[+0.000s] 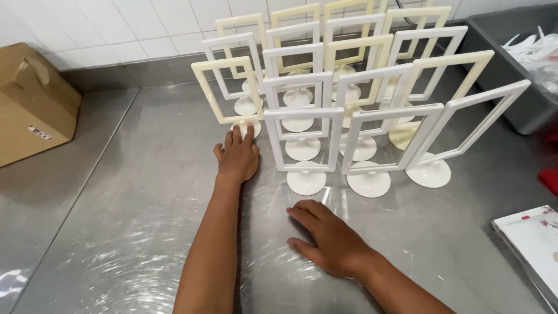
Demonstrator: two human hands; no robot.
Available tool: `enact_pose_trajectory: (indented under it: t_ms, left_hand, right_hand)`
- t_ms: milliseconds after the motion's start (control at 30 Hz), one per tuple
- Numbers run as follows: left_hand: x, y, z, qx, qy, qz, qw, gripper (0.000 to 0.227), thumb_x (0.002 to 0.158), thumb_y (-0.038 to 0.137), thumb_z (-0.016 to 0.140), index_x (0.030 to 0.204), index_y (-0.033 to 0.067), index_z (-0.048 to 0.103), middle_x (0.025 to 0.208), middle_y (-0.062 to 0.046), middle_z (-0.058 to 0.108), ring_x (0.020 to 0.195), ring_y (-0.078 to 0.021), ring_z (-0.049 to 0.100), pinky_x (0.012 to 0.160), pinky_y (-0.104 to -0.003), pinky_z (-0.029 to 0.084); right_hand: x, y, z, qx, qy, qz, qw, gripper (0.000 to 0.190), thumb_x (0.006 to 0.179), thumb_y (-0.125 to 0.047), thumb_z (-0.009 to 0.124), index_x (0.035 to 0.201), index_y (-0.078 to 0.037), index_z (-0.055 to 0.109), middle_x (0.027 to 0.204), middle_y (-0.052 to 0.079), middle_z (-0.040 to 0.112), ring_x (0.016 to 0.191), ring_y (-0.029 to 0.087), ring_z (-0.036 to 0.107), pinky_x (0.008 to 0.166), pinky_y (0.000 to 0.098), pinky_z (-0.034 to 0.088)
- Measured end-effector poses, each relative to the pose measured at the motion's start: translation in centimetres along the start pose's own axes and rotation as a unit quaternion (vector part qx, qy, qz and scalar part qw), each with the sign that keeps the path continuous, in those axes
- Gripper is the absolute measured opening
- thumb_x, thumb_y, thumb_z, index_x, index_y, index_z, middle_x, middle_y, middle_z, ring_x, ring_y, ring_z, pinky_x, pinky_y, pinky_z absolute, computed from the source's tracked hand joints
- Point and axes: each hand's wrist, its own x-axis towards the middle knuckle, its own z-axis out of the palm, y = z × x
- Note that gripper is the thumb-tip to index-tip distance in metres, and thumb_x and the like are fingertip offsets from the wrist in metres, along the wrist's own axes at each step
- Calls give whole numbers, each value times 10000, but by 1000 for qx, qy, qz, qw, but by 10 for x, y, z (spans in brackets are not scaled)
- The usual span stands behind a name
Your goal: The person assembles several white and cream-colored picture frames by attaching the frames to circular bases on a stainless steel table. After assembling the frames, the person picks up a red cloth, unfolds it, and folds it neatly on the table.
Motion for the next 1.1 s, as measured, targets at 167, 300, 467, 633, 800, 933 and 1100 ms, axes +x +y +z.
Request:
enact_pose_trajectory:
  t_ms: [167,300,467,633,800,933,1100]
  left_hand:
    - [6,-2,2,-10,21,6,1000,627,1005,280,258,1629,250,200,1694,-115,152,1528,-258,141,1114,-552,163]
    - [10,-1,2,-5,17,5,1000,619,1014,273,250,1630,255,188,1702,-115,141,1536,-271,133,1098,-566,183]
    - [14,-3,8,-8,32,9,999,620,1006,281,257,1624,264,204,1698,-110,160,1533,-264,139,1072,-563,213]
    - [17,-10,16,-17,53,35,998,613,1007,291,273,1616,246,229,1693,-166,163,1547,-314,129,1126,-521,184]
    - [14,-4,5,-23,33,25,999,612,1006,268,244,1619,262,230,1705,-119,144,1553,-270,117,1122,-501,179]
    - [11,0,-3,-23,7,12,1000,617,1013,271,214,1630,288,204,1723,-92,112,1567,-233,86,1115,-474,167]
    - [19,-5,4,-14,26,31,999,606,1012,278,242,1617,278,233,1705,-108,150,1544,-268,136,1064,-502,215]
  right_hand:
    - [3,0,2,-4,9,-33,999,535,943,-293,685,1400,-52,545,1389,82,535,1288,244,528,1039,377,452]
    - [4,-1,2,-2,6,-27,1000,530,937,-300,688,1390,-54,562,1366,72,548,1270,232,532,1030,369,459]
    - [4,-1,2,-1,13,-30,999,510,934,-295,695,1368,-53,579,1348,80,550,1252,236,549,1033,361,454]
    - [3,-4,-1,-2,10,-27,1000,483,939,-275,694,1357,-58,589,1343,73,547,1239,231,558,1016,349,462]
    - [3,-5,-1,-11,5,-31,999,456,928,-260,704,1326,-63,597,1307,59,547,1209,224,554,966,355,481]
    - [4,-6,-1,-5,-3,-26,1000,431,927,-255,697,1301,-61,606,1282,53,554,1202,218,539,964,351,471]
    - [4,-2,2,-6,14,-32,999,438,918,-249,710,1299,-53,621,1284,52,558,1202,213,554,974,339,475]
